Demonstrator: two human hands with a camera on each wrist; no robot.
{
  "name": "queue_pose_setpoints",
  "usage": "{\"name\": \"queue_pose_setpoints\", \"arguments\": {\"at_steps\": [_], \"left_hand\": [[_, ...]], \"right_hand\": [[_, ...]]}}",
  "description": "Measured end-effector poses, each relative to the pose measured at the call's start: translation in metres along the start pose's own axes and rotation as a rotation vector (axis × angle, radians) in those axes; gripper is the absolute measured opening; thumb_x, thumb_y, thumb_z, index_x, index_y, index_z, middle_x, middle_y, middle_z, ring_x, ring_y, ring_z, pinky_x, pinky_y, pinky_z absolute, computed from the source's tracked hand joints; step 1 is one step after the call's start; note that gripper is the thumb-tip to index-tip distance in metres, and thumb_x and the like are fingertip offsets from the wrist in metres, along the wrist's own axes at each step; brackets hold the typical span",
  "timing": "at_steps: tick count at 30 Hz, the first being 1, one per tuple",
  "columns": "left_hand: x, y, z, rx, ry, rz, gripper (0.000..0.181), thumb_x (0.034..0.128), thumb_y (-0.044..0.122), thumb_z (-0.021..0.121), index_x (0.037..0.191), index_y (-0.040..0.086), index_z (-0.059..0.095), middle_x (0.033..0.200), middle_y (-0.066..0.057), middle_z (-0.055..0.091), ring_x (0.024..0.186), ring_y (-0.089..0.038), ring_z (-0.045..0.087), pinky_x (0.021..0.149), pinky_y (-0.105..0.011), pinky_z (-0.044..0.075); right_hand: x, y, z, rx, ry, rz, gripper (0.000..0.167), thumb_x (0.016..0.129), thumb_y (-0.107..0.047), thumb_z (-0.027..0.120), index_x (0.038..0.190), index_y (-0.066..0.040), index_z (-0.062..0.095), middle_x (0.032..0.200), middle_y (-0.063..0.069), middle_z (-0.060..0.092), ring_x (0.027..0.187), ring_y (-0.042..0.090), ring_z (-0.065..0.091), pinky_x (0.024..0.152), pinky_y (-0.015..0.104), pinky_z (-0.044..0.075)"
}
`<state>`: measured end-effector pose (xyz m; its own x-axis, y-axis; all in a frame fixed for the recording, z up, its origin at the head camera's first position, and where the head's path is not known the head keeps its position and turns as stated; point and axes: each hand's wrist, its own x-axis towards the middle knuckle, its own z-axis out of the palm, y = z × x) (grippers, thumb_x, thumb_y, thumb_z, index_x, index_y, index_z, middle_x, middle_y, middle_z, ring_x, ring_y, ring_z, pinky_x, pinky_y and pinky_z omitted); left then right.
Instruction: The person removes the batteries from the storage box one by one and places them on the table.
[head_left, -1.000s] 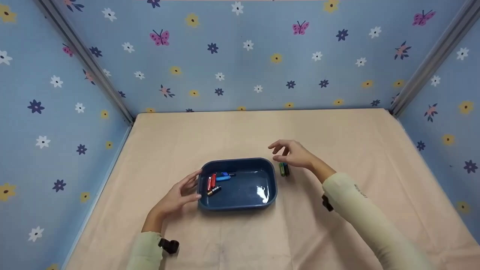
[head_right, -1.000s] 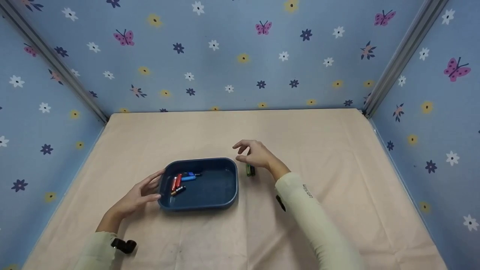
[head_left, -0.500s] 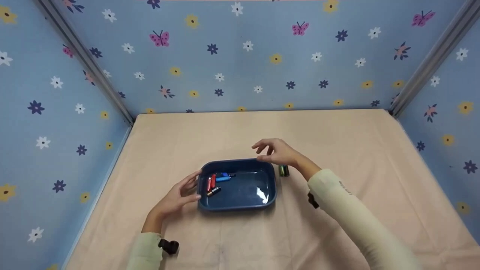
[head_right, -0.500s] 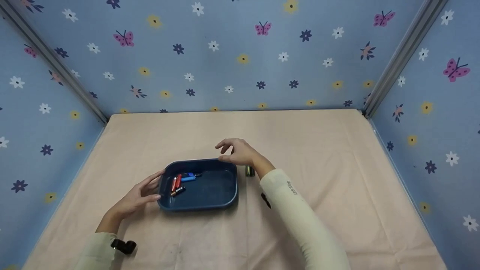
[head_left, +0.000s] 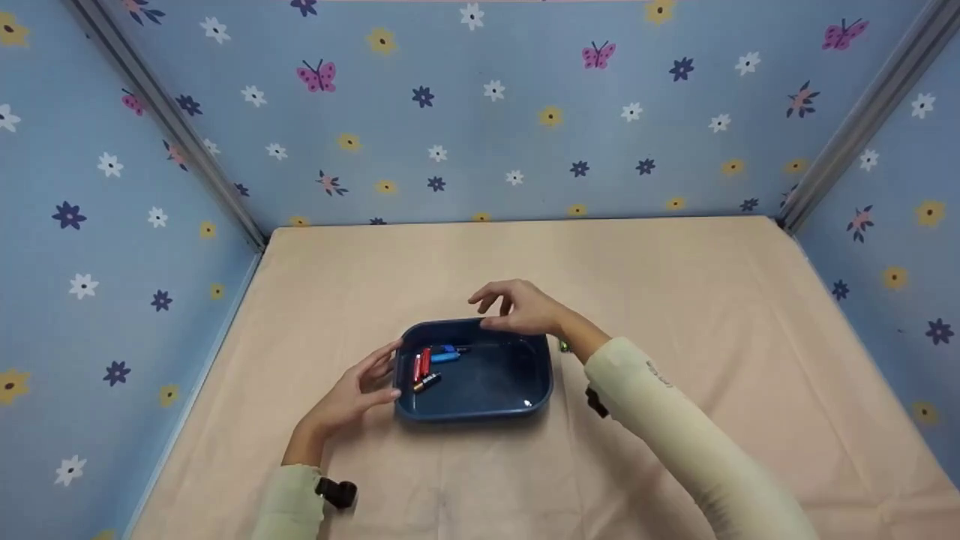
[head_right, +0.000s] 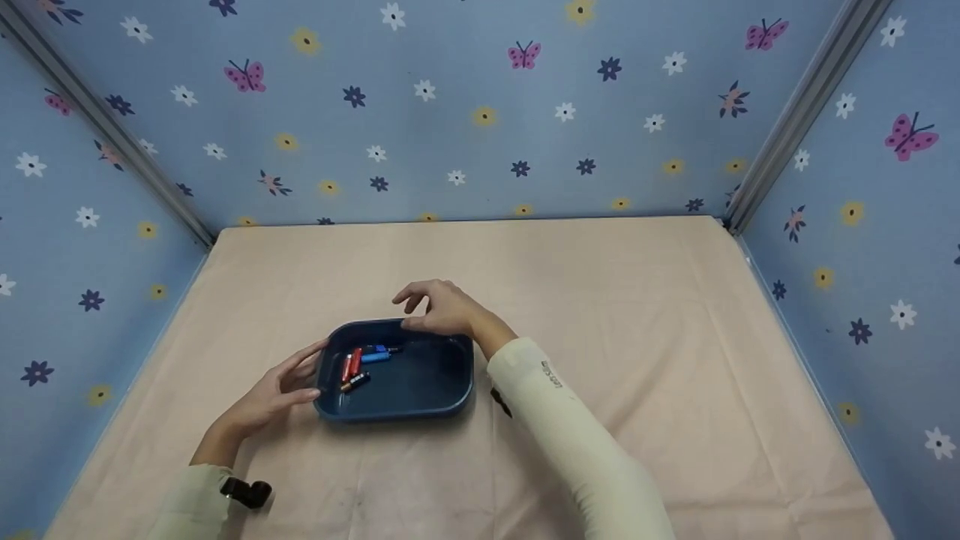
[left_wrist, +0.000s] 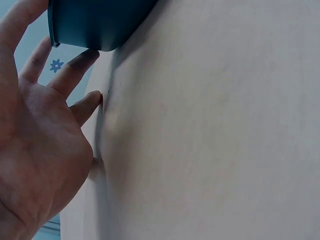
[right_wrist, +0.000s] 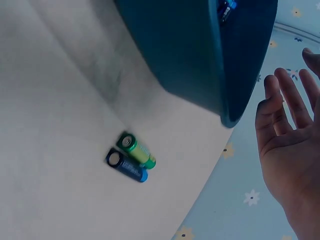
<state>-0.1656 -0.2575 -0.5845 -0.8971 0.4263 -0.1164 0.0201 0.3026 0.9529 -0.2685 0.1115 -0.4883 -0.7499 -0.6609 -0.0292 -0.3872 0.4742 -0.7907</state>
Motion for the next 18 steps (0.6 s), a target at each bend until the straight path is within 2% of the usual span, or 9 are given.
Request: {"name": "queue_pose_setpoints", "arguments": {"at_steps": [5,9,13,18], "left_hand": [[0.0,0.0,0.0,-0.003,0.0,-0.022,0.087,0.105,0.015,0.08,0.179,0.017,0.033,0.188,-0.016,0.029,0.173,-0.048,0.031,0.139,-0.07,0.021],[0.0,0.0,0.0,-0.006,-0.006,-0.019,0.087,0.1052,0.013,0.079,0.179,0.017,0.033,0.188,-0.016,0.029,0.173,-0.048,0.031,0.139,-0.071,0.021],[0.001,0.0,0.0,-0.005,-0.008,-0.012,0.086,0.1054,0.013,0.079,0.179,0.016,0.033,0.187,-0.017,0.029,0.172,-0.049,0.032,0.139,-0.071,0.022],[0.001,0.0,-0.001,-0.001,-0.007,-0.002,0.087,0.1054,0.011,0.078,0.179,0.015,0.033,0.187,-0.019,0.029,0.172,-0.05,0.033,0.138,-0.071,0.023]], "right_hand": [[0.009,-0.01,0.009,0.022,-0.027,-0.037,0.044,0.104,-0.014,0.078,0.147,-0.007,0.073,0.138,0.027,0.078,0.116,0.045,0.075,0.108,0.058,0.061],[0.014,-0.016,0.013,0.026,-0.032,-0.051,0.043,0.103,-0.015,0.079,0.145,-0.007,0.073,0.137,0.026,0.079,0.117,0.041,0.075,0.107,0.053,0.062],[0.016,-0.016,0.016,0.022,-0.031,-0.049,0.041,0.103,-0.015,0.079,0.144,-0.008,0.074,0.136,0.022,0.081,0.119,0.036,0.077,0.106,0.047,0.063],[0.016,-0.011,0.023,0.03,-0.054,-0.026,0.042,0.103,-0.014,0.079,0.145,-0.008,0.074,0.136,0.019,0.081,0.115,0.04,0.077,0.106,0.049,0.064]]}}
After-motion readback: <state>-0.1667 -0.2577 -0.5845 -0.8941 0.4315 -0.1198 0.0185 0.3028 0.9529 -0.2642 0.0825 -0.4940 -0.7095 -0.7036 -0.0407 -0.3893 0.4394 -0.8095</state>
